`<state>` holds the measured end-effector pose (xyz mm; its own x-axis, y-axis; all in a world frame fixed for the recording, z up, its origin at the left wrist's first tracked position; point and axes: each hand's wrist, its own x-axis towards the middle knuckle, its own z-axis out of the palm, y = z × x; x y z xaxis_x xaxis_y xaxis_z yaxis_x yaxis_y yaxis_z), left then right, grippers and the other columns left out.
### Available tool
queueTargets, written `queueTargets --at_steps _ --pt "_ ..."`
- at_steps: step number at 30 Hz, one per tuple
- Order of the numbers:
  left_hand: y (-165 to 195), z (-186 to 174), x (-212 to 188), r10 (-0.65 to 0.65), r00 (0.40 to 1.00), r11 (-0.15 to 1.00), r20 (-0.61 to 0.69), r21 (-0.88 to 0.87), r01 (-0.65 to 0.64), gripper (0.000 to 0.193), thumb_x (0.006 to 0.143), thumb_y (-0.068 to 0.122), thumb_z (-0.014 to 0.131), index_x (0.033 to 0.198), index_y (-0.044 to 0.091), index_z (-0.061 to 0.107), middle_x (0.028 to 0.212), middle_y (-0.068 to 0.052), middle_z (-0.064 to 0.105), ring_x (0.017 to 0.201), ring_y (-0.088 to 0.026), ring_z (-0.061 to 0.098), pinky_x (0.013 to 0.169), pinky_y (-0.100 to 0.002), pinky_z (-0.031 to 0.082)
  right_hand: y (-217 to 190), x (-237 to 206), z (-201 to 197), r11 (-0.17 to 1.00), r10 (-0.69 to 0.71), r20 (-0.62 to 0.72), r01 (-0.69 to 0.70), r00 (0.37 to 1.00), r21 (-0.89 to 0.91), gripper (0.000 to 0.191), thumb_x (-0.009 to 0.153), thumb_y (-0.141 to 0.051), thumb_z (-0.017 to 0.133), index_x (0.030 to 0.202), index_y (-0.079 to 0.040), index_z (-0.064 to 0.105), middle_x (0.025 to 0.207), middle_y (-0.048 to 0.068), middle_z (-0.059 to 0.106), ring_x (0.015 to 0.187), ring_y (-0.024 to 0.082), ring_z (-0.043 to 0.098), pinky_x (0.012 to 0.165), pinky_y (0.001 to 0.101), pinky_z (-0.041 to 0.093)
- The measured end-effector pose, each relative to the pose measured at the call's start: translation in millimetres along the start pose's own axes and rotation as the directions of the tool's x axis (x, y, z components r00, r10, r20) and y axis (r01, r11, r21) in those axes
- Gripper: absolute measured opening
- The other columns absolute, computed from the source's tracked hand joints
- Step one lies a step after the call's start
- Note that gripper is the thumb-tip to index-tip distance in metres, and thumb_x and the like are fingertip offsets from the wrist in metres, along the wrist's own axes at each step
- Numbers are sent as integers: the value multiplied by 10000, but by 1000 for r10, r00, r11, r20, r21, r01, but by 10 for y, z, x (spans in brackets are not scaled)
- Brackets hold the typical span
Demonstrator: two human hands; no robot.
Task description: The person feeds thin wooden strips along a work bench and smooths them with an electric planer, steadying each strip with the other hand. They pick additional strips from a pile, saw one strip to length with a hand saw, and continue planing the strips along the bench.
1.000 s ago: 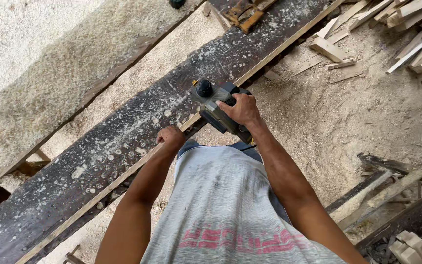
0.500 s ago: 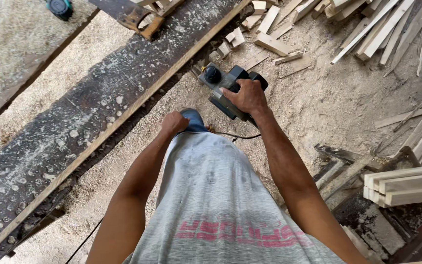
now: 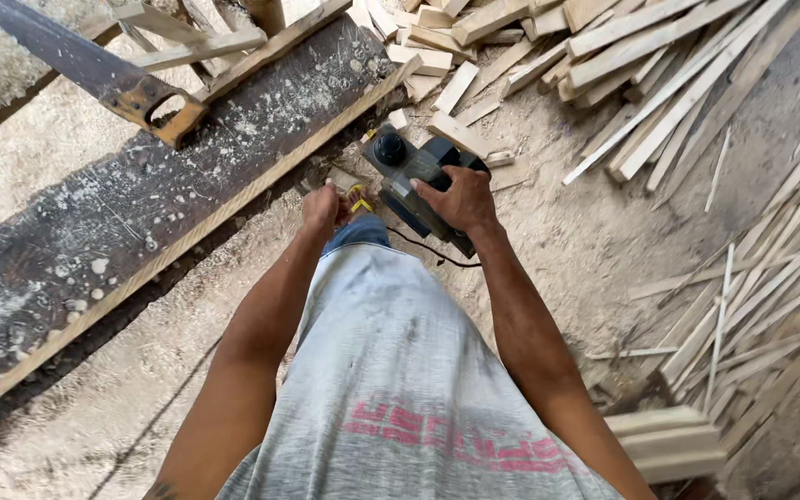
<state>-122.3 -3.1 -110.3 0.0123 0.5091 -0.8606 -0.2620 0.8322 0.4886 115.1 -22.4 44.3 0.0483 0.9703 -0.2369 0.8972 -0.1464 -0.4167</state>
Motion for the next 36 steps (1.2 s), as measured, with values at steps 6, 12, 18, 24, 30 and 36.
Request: queueTargets --at_steps 6,12,18,24,30,36 --pt "420 429 381 -118 984 947 -132 -312 72 586 1032 532 483 794 1 558 628 -147 623 491 -284 603 427 -407 530 165 848 -433 999 31 159 -26 987 -33 650 805 -600 740 1042 5 761 880 209 758 784 337 773 760 425 609" --pt "582 506 645 -269 960 706 -78 -694 142 639 1022 678 567 829 85 428 600 -38 418 418 -196 428 344 -383 348 195 1732 -583 926 -363 38 365 931 -94 613 836 -585 780 982 10 781 902 264 740 842 406 730 774 466 580" --pt "828 745 758 -373 852 749 -366 -661 44 727 948 662 601 1219 -10 655 814 -229 735 620 -292 723 522 -398 615 52 2634 -655 883 -423 259 459 868 -98 579 827 -593 761 1003 -43 798 806 206 743 748 368 733 696 472 560" --pt "1027 1097 898 -405 742 789 -534 -615 -12 552 997 492 589 1058 -44 707 804 -198 761 589 -273 745 540 -360 637 -118 3333 -770 769 -580 414 640 702 -9 485 833 -529 796 960 -61 812 655 89 714 584 184 675 589 373 524" --pt "1031 1400 1059 -446 690 784 -570 -620 -5 490 1023 425 585 926 -42 702 751 -166 784 548 -249 751 556 -323 629 -214 3770 -913 720 -608 500 694 617 20 448 840 -498 810 967 -68 817 637 53 710 566 136 650 554 340 513" --pt "954 1145 934 -382 590 856 -711 -513 -64 451 1077 400 533 861 39 697 736 -110 705 493 -119 626 439 -268 488 -316 3879 -929 755 -529 570 655 629 -21 436 838 -476 792 1019 -80 813 645 39 710 553 119 652 517 328 523"
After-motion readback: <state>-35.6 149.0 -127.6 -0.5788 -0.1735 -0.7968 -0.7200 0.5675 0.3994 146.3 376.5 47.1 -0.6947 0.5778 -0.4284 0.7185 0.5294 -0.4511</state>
